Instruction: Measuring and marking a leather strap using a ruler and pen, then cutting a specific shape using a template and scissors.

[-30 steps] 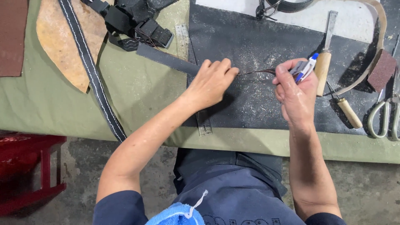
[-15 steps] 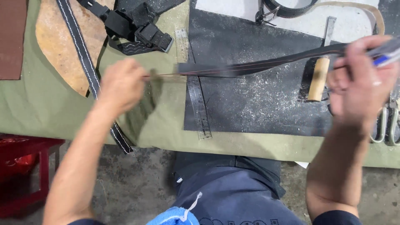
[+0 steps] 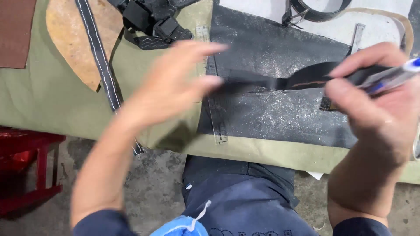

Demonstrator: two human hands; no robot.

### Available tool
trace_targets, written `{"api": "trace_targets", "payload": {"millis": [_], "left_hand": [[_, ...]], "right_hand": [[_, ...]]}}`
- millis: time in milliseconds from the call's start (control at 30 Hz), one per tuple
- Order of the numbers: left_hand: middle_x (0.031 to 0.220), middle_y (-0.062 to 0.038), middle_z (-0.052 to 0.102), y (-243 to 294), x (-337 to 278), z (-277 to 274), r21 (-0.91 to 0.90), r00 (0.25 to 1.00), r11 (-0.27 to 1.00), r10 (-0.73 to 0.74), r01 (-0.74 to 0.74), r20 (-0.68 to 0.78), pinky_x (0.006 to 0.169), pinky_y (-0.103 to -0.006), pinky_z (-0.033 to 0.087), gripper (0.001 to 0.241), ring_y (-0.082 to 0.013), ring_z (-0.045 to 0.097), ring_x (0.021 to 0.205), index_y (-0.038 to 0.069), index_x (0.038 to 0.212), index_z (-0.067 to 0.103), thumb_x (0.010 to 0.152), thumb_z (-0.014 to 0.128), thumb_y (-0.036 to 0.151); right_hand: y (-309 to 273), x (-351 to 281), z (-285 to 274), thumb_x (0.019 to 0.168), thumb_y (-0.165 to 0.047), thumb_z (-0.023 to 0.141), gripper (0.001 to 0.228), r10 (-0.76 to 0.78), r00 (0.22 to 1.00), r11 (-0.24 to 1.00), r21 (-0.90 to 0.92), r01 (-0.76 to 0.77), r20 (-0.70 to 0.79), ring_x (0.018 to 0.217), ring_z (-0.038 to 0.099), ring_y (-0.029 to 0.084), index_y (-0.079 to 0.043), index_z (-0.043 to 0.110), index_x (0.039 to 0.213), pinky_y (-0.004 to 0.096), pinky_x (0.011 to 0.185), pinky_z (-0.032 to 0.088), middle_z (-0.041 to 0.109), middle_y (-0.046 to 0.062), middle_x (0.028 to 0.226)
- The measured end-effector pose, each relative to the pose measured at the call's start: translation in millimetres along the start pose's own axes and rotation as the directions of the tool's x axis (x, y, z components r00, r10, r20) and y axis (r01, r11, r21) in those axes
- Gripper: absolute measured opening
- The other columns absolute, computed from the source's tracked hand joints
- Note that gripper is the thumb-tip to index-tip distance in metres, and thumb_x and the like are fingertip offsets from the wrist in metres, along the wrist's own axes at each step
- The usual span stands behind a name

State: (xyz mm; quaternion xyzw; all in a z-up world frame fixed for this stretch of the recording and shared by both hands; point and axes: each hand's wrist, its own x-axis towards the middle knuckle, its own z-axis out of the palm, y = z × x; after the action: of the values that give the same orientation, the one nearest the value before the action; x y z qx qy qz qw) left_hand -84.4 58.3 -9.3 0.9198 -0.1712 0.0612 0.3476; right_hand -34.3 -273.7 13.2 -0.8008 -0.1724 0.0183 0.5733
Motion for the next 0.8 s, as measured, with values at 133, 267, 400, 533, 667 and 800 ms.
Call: {"api": "trace_targets", "payload": {"millis": [133, 267, 400, 533, 667, 800], "left_hand": [[0.149, -0.006, 0.060, 50, 67, 53, -0.493, 0.943, 0.855, 0.278, -0.158, 0.180, 0.116, -0.0417, 0.040, 0.066, -0.0227, 0.058, 0.137, 0.023, 0.148, 0.042, 0.096, 0.063, 0.059], [0.083, 0.007, 0.055, 44, 91, 69, -0.638, 0.891, 0.750, 0.395, -0.172, 0.224, 0.067, -0.0236, 0.036, 0.023, -0.0081, 0.052, 0.075, 0.014, 0.093, 0.064, 0.093, 0.075, 0.034], [0.084, 0.005, 0.062, 8, 96, 59, -0.437, 0.879, 0.876, 0.036, 0.201, 0.476, 0.059, -0.0181, 0.049, 0.024, -0.0049, 0.058, 0.066, 0.018, 0.090, 0.062, 0.087, 0.079, 0.035], [0.074, 0.009, 0.058, -33, 102, 65, -0.171, 0.896, 0.939, -0.216, 0.300, 0.389, 0.064, -0.0257, 0.034, 0.028, -0.0058, 0.043, 0.066, 0.020, 0.082, 0.065, 0.090, 0.083, 0.039], [0.064, 0.002, 0.052, -70, 114, 104, -0.050, 0.891, 0.958, -0.241, 0.281, 0.385, 0.068, -0.0309, 0.032, 0.029, -0.0142, 0.043, 0.068, 0.016, 0.082, 0.069, 0.091, 0.082, 0.040], [0.107, -0.010, 0.060, -109, 122, 156, 0.248, 0.906, 0.956, -0.240, 0.157, 0.349, 0.088, -0.0486, 0.038, 0.029, -0.0316, 0.054, 0.104, 0.022, 0.107, 0.070, 0.092, 0.076, 0.046]], "right_hand": [[-23, -12, 5, 0.094, -0.010, 0.074, 0.024, -0.086, 0.996, 0.988, -0.125, 0.086, 0.010, 0.087, 0.050, 0.014, 0.000, 0.060, 0.111, 0.024, 0.084, 0.037, 0.059, 0.009, 0.101], [0, -45, -27, 0.108, -0.007, 0.070, 0.023, -0.215, 0.960, 0.958, -0.231, 0.171, -0.180, 0.093, 0.047, 0.021, 0.008, 0.058, 0.120, 0.032, 0.088, 0.034, 0.054, 0.018, 0.115], [44, -77, -58, 0.100, -0.019, 0.066, 0.023, 0.061, 0.949, 0.998, -0.010, -0.068, -0.308, 0.080, 0.045, 0.010, -0.006, 0.052, 0.113, 0.019, 0.075, 0.033, 0.046, 0.005, 0.100], [91, -101, -58, 0.094, -0.013, 0.067, 0.015, 0.215, 0.955, 0.944, 0.294, -0.149, -0.206, 0.054, 0.044, 0.003, -0.014, 0.055, 0.103, 0.017, 0.050, 0.036, 0.052, -0.003, 0.070], [145, -116, -45, 0.091, -0.018, 0.070, 0.014, 0.450, 0.885, 0.878, 0.244, -0.412, -0.121, 0.052, 0.036, 0.002, -0.020, 0.059, 0.100, 0.022, 0.045, 0.025, 0.042, -0.010, 0.062], [164, -122, -41, 0.093, -0.021, 0.075, 0.031, 0.507, 0.834, 0.791, -0.266, -0.551, -0.219, 0.078, 0.054, 0.014, -0.015, 0.057, 0.119, 0.030, 0.074, 0.040, 0.061, 0.001, 0.088]]}}
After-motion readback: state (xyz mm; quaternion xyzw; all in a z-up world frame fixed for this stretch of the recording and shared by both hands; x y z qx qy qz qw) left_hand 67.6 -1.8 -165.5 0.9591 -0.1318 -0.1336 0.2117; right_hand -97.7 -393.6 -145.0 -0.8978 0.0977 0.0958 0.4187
